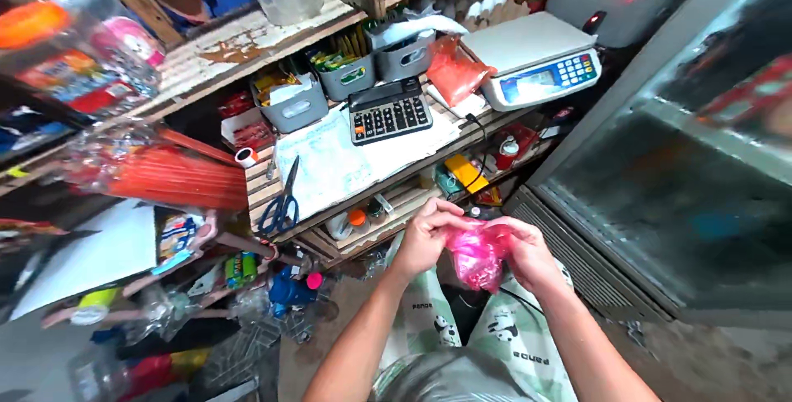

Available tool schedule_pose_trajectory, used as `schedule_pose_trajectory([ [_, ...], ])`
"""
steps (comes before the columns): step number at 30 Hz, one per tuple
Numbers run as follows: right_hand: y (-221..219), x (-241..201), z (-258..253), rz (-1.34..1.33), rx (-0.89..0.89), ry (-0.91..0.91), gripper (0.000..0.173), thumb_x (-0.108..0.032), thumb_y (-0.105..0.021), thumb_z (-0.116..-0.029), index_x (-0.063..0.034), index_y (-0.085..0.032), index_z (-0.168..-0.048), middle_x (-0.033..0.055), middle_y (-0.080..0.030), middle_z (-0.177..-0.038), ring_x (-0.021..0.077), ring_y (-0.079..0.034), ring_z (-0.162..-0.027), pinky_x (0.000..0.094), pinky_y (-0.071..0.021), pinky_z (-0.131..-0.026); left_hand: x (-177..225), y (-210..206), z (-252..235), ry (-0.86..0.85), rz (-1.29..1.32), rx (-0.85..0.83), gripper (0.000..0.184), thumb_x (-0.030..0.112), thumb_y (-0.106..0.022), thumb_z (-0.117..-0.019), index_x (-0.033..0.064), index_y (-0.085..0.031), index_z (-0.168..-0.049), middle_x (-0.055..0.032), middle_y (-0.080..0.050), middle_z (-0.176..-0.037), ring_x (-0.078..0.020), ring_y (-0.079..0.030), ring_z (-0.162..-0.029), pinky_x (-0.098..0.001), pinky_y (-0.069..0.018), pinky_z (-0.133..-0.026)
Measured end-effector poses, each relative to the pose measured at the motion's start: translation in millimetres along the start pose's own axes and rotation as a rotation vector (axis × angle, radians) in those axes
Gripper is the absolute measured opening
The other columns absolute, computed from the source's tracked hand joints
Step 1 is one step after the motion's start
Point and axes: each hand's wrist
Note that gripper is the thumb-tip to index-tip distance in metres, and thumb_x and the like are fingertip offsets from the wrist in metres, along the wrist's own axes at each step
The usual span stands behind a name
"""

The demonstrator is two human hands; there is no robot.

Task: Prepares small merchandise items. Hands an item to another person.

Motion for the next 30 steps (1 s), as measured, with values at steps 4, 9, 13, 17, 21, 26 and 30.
schedule_pose_trajectory([
  [4, -8, -5, -2, -0.029, 0.275, -0.177, 0.030, 0.004, -0.042, -0.0990, -0.0027, -0.069, -0.086, 0.0005, -0.071, -0.077, 0.0078, -0.067, -0.070, 0.0269, -0.0586, -0.067, 14, 1, 5, -0.182, -0.617, -0.378, 0.051, 0.048, -0.076, -0.0855, 0.0192, -0.070, -0.128, -0.0030, -0.058, -0.147, -0.0300, -0.039, -0.147, -0.0570, -0.0267, -0.122],
  [9, -16, -5, -1, -0.226, 0.318, -0.495, 0.029, -0.003, -0.036, -0.1065, 0.0015, -0.064, -0.106, 0.0086, -0.075, -0.091, 0.0140, -0.072, -0.079, 0.0310, -0.0610, -0.071, 10, -6, 5, -0.403, -0.872, -0.282, 0.027, 0.006, -0.067, -0.0922, 0.0171, -0.074, -0.116, -0.0024, -0.075, -0.101, -0.0232, -0.067, -0.112, -0.0508, -0.0398, -0.114],
  [13, -4, -3, -1, -0.752, 0.350, -0.448, 0.036, -0.001, -0.035, -0.0936, -0.0056, -0.050, -0.125, 0.0131, -0.068, -0.111, 0.0216, -0.071, -0.098, 0.0382, -0.0604, -0.085, 38, 11, -35, -0.092, -0.591, -0.201, 0.030, -0.002, -0.046, -0.1020, 0.0025, -0.068, -0.122, -0.0131, -0.070, -0.111, -0.0225, -0.069, -0.102, -0.0403, -0.0570, -0.093],
  [17, -7, -8, 1, -0.989, 0.382, -0.295, 0.034, -0.014, -0.035, -0.1061, -0.0104, -0.069, -0.100, 0.0077, -0.076, -0.094, 0.0163, -0.074, -0.088, 0.0316, -0.0631, -0.081, 45, 24, -105, -0.062, -0.376, -0.136, 0.025, 0.009, -0.046, -0.1064, -0.0020, -0.063, -0.123, -0.0142, -0.065, -0.112, -0.0203, -0.065, -0.100, -0.0375, -0.0561, -0.090],
  [21, -9, -32, -11, -0.696, 0.476, -0.392, 0.031, -0.005, -0.030, -0.1026, -0.0084, -0.060, -0.100, 0.0018, -0.072, -0.081, 0.0067, -0.071, -0.072, 0.0236, -0.0607, -0.063, 51, -8, -127, -0.104, -0.168, -0.619, 0.100, 0.043, -0.081, -0.0785, -0.0039, -0.035, -0.154, -0.0194, -0.046, -0.155, -0.0269, -0.048, -0.140, -0.0426, -0.0421, -0.116],
  [26, 2, -51, -21, -0.610, 0.536, -0.432, 0.023, -0.002, -0.034, -0.1051, -0.0009, -0.056, -0.101, 0.0029, -0.064, -0.077, 0.0054, -0.062, -0.067, 0.0208, -0.0552, -0.062, 34, -49, -109, -0.217, -0.541, -0.701, 0.049, 0.010, -0.086, -0.0790, 0.0201, -0.072, -0.125, -0.0115, -0.055, -0.146, -0.0326, -0.051, -0.135, -0.0502, -0.0449, -0.110],
  [30, 17, -25, -15, -0.954, 0.431, -0.315, 0.028, -0.015, -0.033, -0.1088, -0.0070, -0.059, -0.109, 0.0052, -0.073, -0.093, 0.0108, -0.072, -0.085, 0.0252, -0.0612, -0.076, 20, -48, -116, -0.187, -0.217, -0.504, 0.016, 0.009, -0.072, -0.0923, -0.0062, -0.070, -0.096, -0.0164, -0.068, -0.106, -0.0205, -0.065, -0.104, -0.0329, -0.0526, -0.095],
])
Point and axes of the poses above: each hand's wrist, its own z-axis away from the middle knuckle, its own y-axis out of the back of the hand, x = y × z
